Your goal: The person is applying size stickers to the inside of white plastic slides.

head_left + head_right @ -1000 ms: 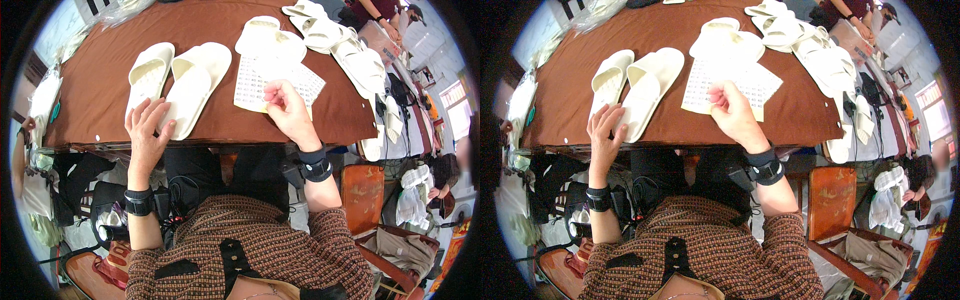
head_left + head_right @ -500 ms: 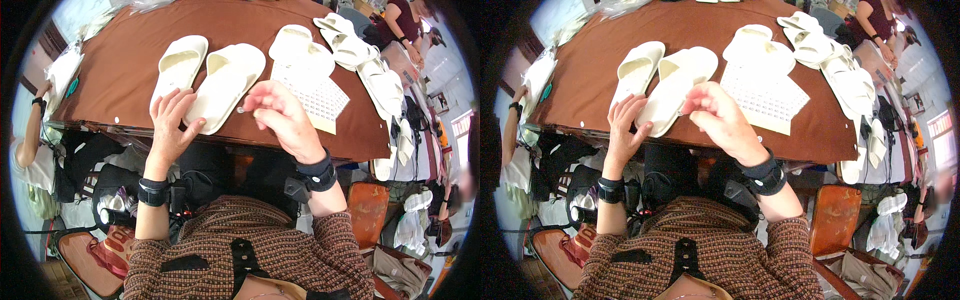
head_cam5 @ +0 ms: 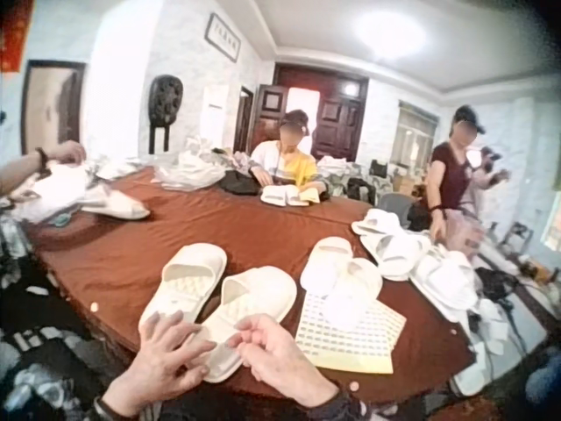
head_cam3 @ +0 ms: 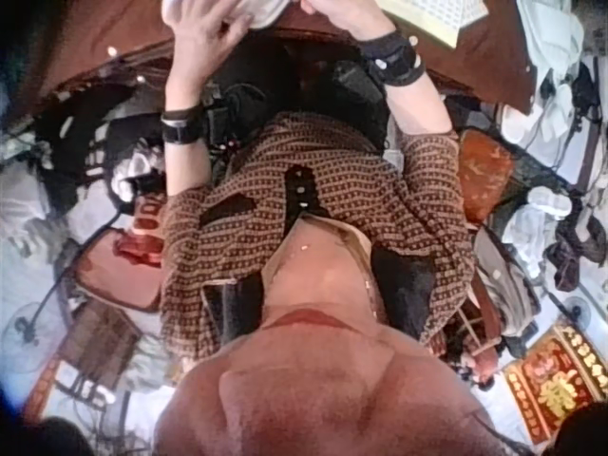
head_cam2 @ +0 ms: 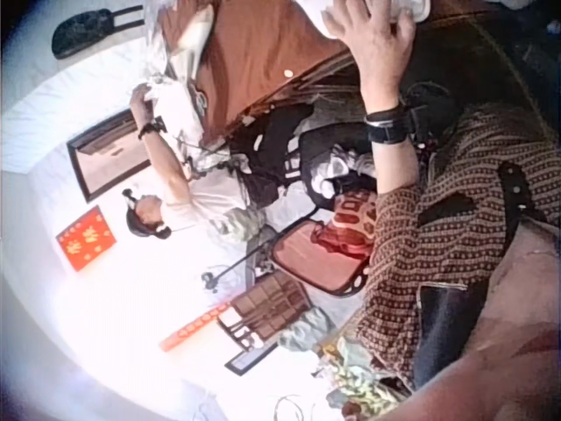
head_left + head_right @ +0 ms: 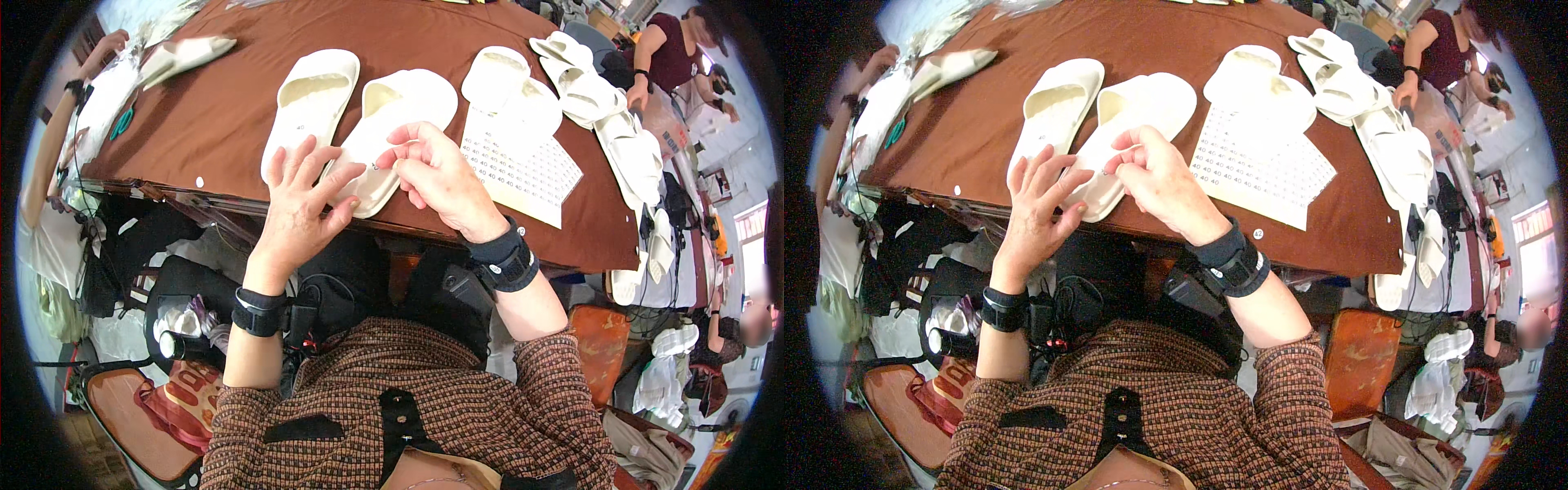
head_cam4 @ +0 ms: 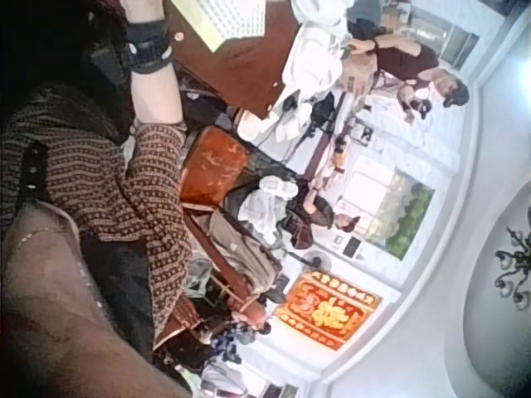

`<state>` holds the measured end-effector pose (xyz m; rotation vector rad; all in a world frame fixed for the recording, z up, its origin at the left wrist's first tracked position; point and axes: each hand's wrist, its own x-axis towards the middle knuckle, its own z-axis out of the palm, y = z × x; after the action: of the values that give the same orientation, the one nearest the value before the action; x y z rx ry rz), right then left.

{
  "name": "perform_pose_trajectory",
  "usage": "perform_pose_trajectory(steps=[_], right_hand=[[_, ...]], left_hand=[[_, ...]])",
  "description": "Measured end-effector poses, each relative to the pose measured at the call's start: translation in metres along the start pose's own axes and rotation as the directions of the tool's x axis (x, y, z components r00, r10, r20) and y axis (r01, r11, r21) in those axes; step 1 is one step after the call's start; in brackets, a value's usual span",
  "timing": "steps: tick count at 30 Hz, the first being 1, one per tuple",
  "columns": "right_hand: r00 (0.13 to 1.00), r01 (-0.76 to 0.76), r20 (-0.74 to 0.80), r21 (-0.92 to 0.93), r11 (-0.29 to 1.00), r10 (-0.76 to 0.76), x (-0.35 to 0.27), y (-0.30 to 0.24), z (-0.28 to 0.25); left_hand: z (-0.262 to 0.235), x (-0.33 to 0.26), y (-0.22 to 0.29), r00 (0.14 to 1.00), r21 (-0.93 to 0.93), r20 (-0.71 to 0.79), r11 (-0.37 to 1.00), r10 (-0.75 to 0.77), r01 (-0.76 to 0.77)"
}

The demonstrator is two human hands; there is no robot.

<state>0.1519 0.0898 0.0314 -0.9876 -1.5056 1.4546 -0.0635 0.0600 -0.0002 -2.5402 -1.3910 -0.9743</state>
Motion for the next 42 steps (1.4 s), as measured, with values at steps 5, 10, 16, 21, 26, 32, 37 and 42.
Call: perform_pose_trajectory(steps=[5, 10, 16, 21, 26, 32, 37, 42], right_hand=[[0.999, 0.023, -0.024, -0.097, 0.995, -0.026, 0.003, 0.001, 0.002], [0.998, 0.043, -0.029, -0.175, 0.984, -0.049, 0.0, -0.004, 0.005], [0.982, 0.163, -0.044, -0.289, 0.943, -0.183, 0.004, 0.009, 0.005], [0.94, 0.289, -0.07, -0.362, 0.886, -0.335, -0.002, 0.011, 0.007], [0.93, 0.336, -0.008, -0.384, 0.86, -0.367, -0.011, 0.011, 0.014], [0.945, 0.276, 0.075, -0.706, 0.653, -0.319, -0.021, 0.003, 0.02], [0.828, 0.415, 0.22, -0.858, 0.301, -0.516, -0.021, 0.008, 0.026], [0.909, 0.33, 0.149, -0.827, 0.455, -0.39, -0.021, 0.006, 0.019]], left_hand=[[-0.005, 0.004, 0.007, 1.0, 0.032, 0.031, 0.999, -0.001, 0.0], [-0.006, 0.006, 0.01, 0.998, 0.086, 0.053, 0.996, 0.022, -0.027], [-0.009, 0.009, 0.013, 0.998, 0.09, 0.068, 0.996, 0.018, -0.024], [-0.009, 0.008, 0.013, 0.997, 0.086, 0.068, 0.996, 0.027, -0.032], [-0.008, 0.007, 0.012, 0.998, 0.061, 0.06, 0.998, 0.014, -0.018], [-0.009, 0.008, 0.01, 0.997, 0.068, 0.07, 0.997, 0.02, -0.024], [-0.007, 0.008, 0.009, 0.997, 0.076, 0.069, 0.997, 0.022, -0.027], [-0.012, 0.007, 0.012, 0.997, 0.047, 0.074, 0.999, 0.012, -0.015]])
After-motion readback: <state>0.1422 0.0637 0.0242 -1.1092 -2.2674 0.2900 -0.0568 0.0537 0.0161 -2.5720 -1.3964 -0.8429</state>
